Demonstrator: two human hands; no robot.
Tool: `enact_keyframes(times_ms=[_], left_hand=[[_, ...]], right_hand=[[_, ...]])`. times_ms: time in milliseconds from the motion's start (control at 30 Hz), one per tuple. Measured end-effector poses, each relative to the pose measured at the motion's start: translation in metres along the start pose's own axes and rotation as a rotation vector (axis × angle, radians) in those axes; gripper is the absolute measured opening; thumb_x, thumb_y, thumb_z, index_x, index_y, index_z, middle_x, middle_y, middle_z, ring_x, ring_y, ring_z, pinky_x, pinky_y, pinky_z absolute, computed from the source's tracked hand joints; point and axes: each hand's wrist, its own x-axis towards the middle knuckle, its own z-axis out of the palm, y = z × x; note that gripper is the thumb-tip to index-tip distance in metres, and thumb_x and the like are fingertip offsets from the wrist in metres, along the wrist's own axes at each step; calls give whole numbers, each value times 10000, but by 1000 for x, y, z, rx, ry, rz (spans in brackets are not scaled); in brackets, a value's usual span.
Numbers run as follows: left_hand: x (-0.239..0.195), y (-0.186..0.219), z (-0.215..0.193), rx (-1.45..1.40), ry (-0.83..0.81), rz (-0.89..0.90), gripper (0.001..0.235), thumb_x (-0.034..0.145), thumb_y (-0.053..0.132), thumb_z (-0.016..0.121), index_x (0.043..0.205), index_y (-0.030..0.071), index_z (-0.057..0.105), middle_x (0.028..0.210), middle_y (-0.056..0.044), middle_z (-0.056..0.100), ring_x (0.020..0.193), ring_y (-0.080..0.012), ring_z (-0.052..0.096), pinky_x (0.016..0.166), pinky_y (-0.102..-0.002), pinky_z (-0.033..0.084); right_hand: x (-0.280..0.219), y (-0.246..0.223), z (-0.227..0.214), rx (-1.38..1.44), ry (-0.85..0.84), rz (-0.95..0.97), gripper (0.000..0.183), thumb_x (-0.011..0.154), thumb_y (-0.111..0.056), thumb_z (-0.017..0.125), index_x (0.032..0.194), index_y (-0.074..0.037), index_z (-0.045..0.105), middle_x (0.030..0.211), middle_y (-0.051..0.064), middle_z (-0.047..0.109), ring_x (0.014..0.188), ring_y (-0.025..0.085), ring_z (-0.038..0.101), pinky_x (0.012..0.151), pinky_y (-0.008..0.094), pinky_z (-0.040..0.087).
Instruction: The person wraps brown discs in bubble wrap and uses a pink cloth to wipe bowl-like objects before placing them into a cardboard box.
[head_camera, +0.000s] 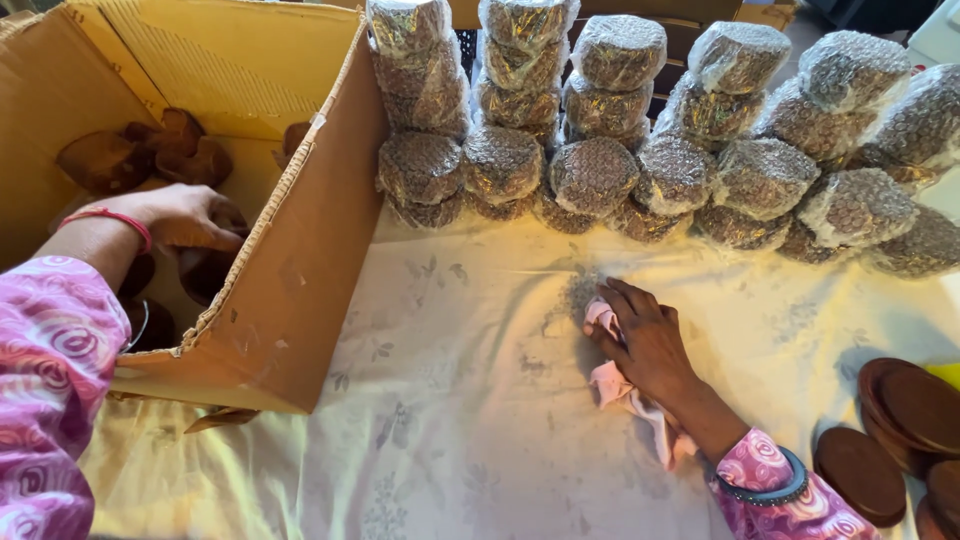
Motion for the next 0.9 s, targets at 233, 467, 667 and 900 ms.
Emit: enact_keyframes(times_ms=[233, 467, 667, 900], left_hand=[[-115, 66, -43, -164, 481, 69, 461, 984, 415, 667, 1371, 169, 705, 1105, -211, 756, 876, -392, 729, 765, -526, 591], [-80, 24, -48, -118, 957, 585, 396, 1095, 408, 650, 1281, 66, 724, 1112, -235, 718, 1037, -390, 700, 896, -463, 542], [-98, 36, -48, -79, 1104, 555, 353, 1094, 384, 628, 1201, 69, 747, 1038, -240, 719, 978, -438, 678, 836, -508, 523], [-97, 35, -47, -53, 1201, 479, 362, 1112, 403, 621, 1190, 74, 749, 973, -252, 719, 915, -454, 676, 801, -532, 516]], right_hand=[[0, -1, -1, -2, -16, 19, 586, 924, -436, 630, 1402, -109, 544, 1453, 101, 540, 1322, 280, 499, 1004, 480, 404], [-1, 6, 4, 18, -1, 2, 601, 898, -449, 647, 1400, -132, 554, 1455, 83, 540, 1334, 263, 492, 1019, 475, 405], [-3, -10, -30, -43, -175, -109, 823, 797, -491, 739, 1503, -165, 468, 1544, 147, 388, 1387, 351, 372, 1055, 520, 330], [-16, -9, -68, 83, -558, -187, 1077, 603, -367, 914, 1548, -218, 420, 1627, 118, 330, 1500, 360, 264, 1187, 447, 182]])
